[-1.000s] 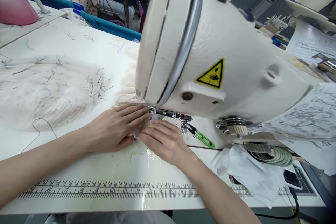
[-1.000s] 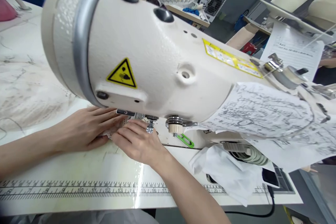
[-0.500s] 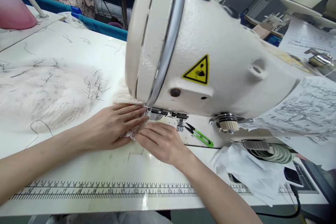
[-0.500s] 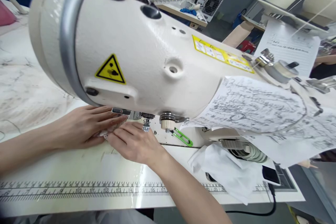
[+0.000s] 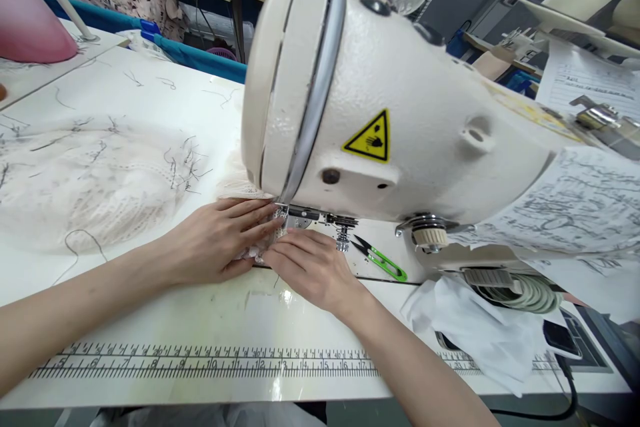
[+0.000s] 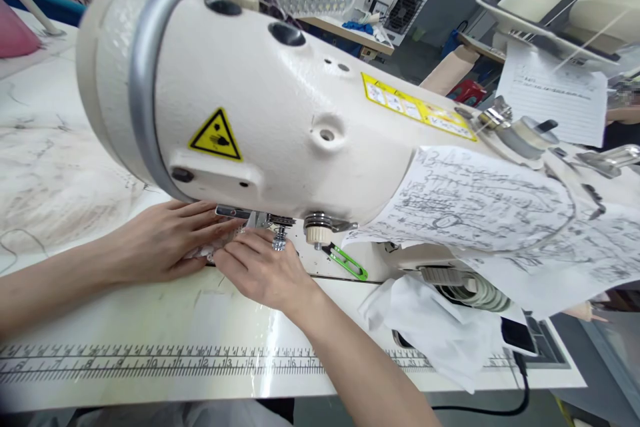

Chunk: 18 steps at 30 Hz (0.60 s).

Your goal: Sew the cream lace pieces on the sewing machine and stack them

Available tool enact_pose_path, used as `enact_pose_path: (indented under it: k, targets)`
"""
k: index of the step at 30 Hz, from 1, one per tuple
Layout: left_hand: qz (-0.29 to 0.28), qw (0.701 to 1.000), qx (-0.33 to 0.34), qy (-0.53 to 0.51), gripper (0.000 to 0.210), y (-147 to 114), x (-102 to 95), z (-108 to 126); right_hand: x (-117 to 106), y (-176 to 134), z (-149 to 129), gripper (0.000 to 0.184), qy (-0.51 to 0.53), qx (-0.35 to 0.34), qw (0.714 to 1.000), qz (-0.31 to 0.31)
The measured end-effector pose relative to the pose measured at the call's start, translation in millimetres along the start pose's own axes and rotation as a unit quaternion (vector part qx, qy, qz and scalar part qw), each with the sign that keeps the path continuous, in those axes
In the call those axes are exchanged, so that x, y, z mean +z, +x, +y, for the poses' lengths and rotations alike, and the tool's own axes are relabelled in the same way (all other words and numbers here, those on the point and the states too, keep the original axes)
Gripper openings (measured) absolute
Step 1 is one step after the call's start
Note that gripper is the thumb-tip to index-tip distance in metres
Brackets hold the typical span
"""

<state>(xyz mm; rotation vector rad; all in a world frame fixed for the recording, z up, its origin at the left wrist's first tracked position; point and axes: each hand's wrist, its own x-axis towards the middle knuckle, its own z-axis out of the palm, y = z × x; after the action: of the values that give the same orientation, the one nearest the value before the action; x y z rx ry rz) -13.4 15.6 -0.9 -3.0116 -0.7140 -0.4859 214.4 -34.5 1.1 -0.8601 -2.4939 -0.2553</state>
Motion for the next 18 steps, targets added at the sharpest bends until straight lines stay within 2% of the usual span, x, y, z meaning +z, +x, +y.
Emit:
enact_pose_path:
  k: [8,18]
  targets:
    - [0.010,1.000,0.000,0.018,0.054,1.9,-0.1,2.6,-0.7,-6.5,3.0,0.023,-0.019,0.024,0.999,-0.016]
    - [-0.002,0.999,0.007,0.050,0.055,3.4,-2.5,3.6,-4.4,-2.4,7.8,0.025,-0.027,0.023,0.999,0.013]
